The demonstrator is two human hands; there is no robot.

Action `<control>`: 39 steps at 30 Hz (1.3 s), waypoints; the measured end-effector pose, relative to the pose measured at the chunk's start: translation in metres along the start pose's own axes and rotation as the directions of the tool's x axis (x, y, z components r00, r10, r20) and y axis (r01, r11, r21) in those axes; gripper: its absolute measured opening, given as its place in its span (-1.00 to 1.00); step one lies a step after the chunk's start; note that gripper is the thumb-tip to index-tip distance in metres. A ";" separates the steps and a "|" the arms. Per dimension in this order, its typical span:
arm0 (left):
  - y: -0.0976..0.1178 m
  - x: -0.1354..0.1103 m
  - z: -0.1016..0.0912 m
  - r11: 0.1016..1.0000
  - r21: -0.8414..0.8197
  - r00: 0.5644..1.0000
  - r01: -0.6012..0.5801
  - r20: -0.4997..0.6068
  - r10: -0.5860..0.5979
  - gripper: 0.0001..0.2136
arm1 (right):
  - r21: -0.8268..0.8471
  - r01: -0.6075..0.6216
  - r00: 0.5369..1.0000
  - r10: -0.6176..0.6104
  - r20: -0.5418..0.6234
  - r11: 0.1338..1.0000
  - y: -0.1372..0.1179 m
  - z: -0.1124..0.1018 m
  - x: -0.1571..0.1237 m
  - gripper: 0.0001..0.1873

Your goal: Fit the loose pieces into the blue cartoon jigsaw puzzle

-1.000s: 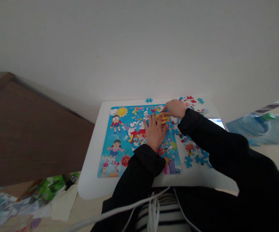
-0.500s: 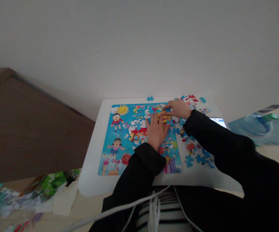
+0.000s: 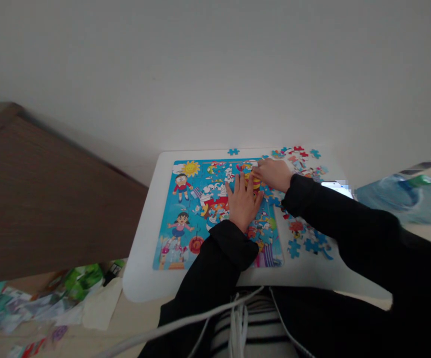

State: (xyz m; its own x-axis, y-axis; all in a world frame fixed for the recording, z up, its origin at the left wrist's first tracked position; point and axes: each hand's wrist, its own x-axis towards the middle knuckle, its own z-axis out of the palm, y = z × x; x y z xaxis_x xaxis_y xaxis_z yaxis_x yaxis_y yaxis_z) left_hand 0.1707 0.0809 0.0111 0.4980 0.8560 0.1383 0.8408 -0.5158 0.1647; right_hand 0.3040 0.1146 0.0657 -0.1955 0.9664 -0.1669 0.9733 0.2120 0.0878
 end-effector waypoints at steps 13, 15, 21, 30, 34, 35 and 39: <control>0.003 -0.001 -0.003 1.000 -0.001 1.000 0.024 -0.012 -0.024 -0.49 | 0.015 -0.009 0.997 0.010 -0.072 1.000 0.019 -0.007 0.022 -0.59; 0.002 -0.001 -0.002 1.000 0.001 1.000 0.022 -0.012 -0.022 -0.49 | 0.033 0.116 0.992 -0.114 -0.057 0.993 0.021 -0.007 0.033 -0.61; 0.003 -0.001 0.000 1.000 0.008 0.999 0.029 -0.017 -0.029 -0.49 | 0.052 0.285 0.958 -0.284 -0.025 0.957 0.022 -0.004 0.048 -0.65; -0.005 0.006 -0.011 0.994 -0.103 0.998 0.047 -0.031 -0.050 -0.63 | 0.091 0.319 0.947 -0.321 0.009 0.943 0.023 -0.005 0.059 -0.68; -0.009 0.008 -0.012 0.990 -0.135 0.998 0.031 -0.047 -0.037 -0.64 | 0.082 0.301 0.953 -0.303 0.020 0.950 0.018 -0.006 0.063 -0.70; -0.010 0.008 -0.012 0.990 -0.136 0.998 0.027 -0.047 -0.034 -0.64 | 0.104 0.297 0.954 -0.300 0.011 0.949 0.018 -0.007 0.062 -0.72; -0.012 0.007 -0.012 0.991 -0.132 0.999 0.015 -0.028 -0.018 -0.63 | 0.259 0.218 0.976 -0.208 -0.063 0.941 0.032 -0.014 0.051 -0.73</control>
State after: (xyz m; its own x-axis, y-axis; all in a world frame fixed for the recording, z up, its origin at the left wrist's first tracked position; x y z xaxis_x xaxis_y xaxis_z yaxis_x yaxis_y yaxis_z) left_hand 0.1619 0.0928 0.0222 0.4764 0.8641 0.1625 0.8125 -0.5033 0.2942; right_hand 0.3236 0.1731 0.0738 -0.4010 0.9083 -0.1189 0.9046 0.3722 -0.2077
